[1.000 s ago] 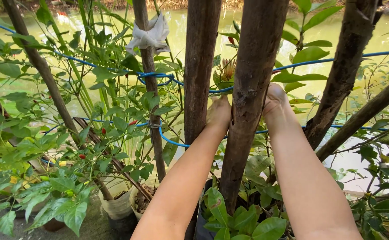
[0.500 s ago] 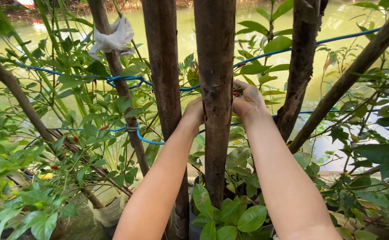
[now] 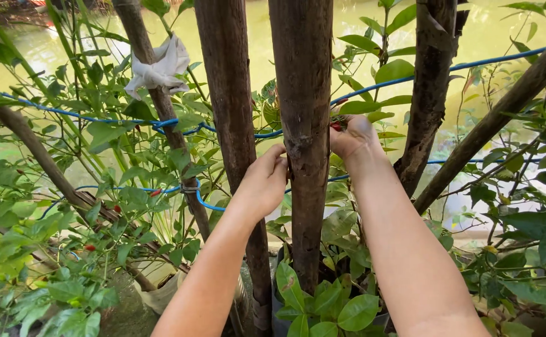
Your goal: Picking small red and green chili peppers from a plant.
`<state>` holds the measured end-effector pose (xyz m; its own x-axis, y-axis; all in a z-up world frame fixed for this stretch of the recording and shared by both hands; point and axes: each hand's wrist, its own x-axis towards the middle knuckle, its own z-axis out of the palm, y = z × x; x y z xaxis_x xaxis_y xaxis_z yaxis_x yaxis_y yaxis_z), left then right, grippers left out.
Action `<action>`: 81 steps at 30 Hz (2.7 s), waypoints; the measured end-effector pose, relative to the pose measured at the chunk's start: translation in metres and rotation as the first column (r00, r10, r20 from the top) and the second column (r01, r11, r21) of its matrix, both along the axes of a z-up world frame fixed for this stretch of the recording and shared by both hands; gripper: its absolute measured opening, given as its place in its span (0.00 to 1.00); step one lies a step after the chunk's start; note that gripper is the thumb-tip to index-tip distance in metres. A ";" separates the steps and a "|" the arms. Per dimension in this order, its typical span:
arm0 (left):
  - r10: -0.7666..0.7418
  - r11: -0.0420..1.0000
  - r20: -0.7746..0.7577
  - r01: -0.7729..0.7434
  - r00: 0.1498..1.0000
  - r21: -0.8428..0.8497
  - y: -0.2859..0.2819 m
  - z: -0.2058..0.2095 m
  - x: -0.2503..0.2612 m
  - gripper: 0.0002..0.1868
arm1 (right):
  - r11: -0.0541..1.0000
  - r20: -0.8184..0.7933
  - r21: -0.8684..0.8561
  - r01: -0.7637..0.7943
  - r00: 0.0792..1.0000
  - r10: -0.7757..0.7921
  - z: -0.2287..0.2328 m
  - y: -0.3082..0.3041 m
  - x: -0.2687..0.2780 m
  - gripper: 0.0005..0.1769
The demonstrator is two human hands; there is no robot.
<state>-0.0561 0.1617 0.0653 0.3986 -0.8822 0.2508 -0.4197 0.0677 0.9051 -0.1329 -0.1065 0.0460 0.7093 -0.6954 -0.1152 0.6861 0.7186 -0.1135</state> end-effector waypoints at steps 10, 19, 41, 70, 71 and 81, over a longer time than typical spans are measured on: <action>0.049 0.998 -0.088 -0.045 0.995 0.053 0.003 0.013 -0.010 0.17 | 0.997 -0.012 0.070 0.040 0.999 -0.040 0.037 0.036 -0.002 0.16; 0.072 0.989 0.160 -0.050 0.984 -0.141 0.012 0.004 0.003 0.20 | 0.985 -0.119 0.120 -0.122 0.984 0.136 0.059 0.049 -0.012 0.14; -0.053 0.960 0.006 0.050 0.999 0.277 0.044 0.211 -0.066 0.13 | 0.987 -0.018 0.141 -0.081 0.996 0.084 0.039 0.035 -0.016 0.21; 0.497 0.860 0.054 -0.484 0.866 -0.158 -0.120 0.190 -0.112 0.13 | 0.513 0.637 0.765 -0.389 0.577 -0.512 0.104 0.082 -0.031 0.16; 0.517 0.849 0.049 -0.505 0.854 -0.154 -0.122 0.191 -0.108 0.13 | 0.504 0.633 0.768 -0.396 0.593 -0.499 0.031 0.040 -0.010 0.16; 0.543 0.840 -0.036 -0.542 0.839 0.026 -0.163 0.163 -0.085 0.17 | 0.984 -0.110 -0.033 -0.174 0.979 0.170 0.085 0.058 -0.034 0.13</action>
<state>-0.1408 -0.0013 0.2281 0.8238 -0.5253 0.2130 -0.3486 -0.1732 0.9211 -0.1673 -0.0487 0.1306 0.8040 -0.5698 -0.1700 0.5349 0.8179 -0.2118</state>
